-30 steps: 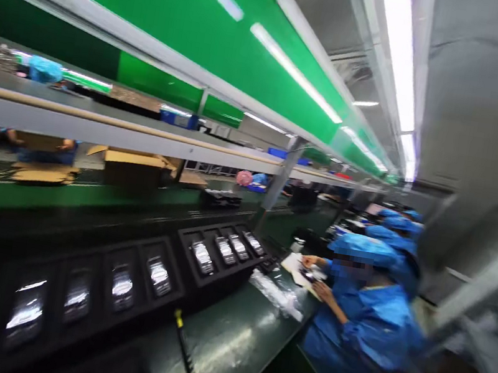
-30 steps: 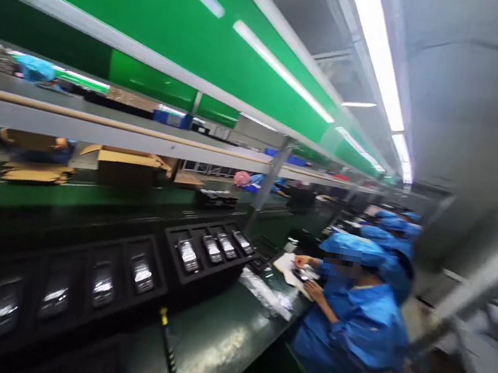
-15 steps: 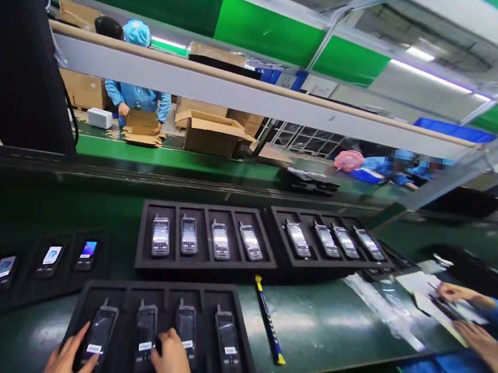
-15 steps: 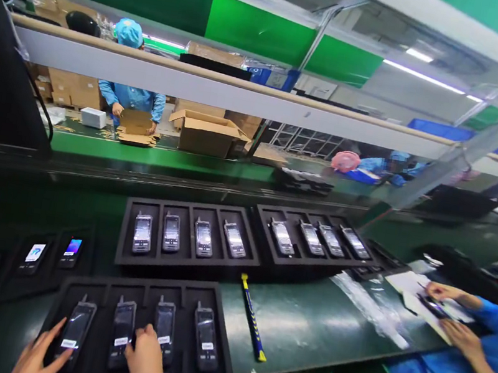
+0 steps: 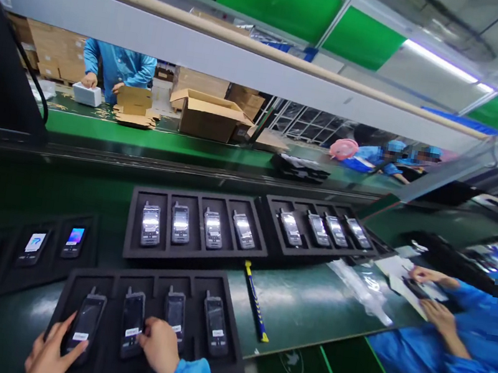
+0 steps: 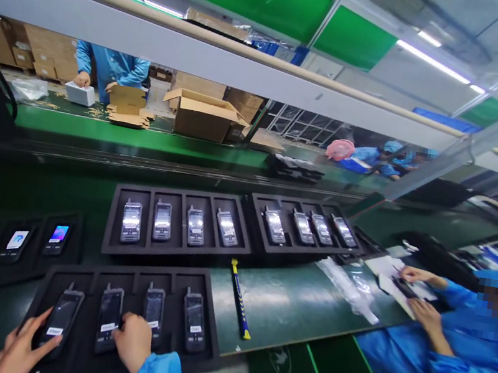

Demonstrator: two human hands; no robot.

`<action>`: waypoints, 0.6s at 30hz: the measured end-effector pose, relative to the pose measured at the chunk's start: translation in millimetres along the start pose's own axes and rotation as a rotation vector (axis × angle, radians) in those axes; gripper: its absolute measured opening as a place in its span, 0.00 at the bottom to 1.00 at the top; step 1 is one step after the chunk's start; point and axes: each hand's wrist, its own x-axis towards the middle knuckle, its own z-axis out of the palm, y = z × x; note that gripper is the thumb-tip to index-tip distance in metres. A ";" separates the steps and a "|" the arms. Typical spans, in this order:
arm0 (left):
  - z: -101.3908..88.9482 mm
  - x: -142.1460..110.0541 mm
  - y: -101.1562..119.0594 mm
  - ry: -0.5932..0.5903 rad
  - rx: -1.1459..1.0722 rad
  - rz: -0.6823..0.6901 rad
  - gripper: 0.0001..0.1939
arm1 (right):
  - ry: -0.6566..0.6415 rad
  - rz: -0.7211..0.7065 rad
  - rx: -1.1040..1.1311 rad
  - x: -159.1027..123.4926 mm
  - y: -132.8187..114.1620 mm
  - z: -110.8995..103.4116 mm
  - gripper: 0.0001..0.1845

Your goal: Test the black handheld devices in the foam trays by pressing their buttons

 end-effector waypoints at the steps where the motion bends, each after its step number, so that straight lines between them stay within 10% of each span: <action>1: -2.4 -1.1 0.8 -0.013 -0.009 0.009 0.39 | 0.004 0.018 -0.003 1.7 -0.9 0.0 0.09; 18: -29.2 -14.3 32.2 -0.105 -0.007 -0.074 0.45 | -0.092 -0.036 0.311 13.5 10.6 15.1 0.12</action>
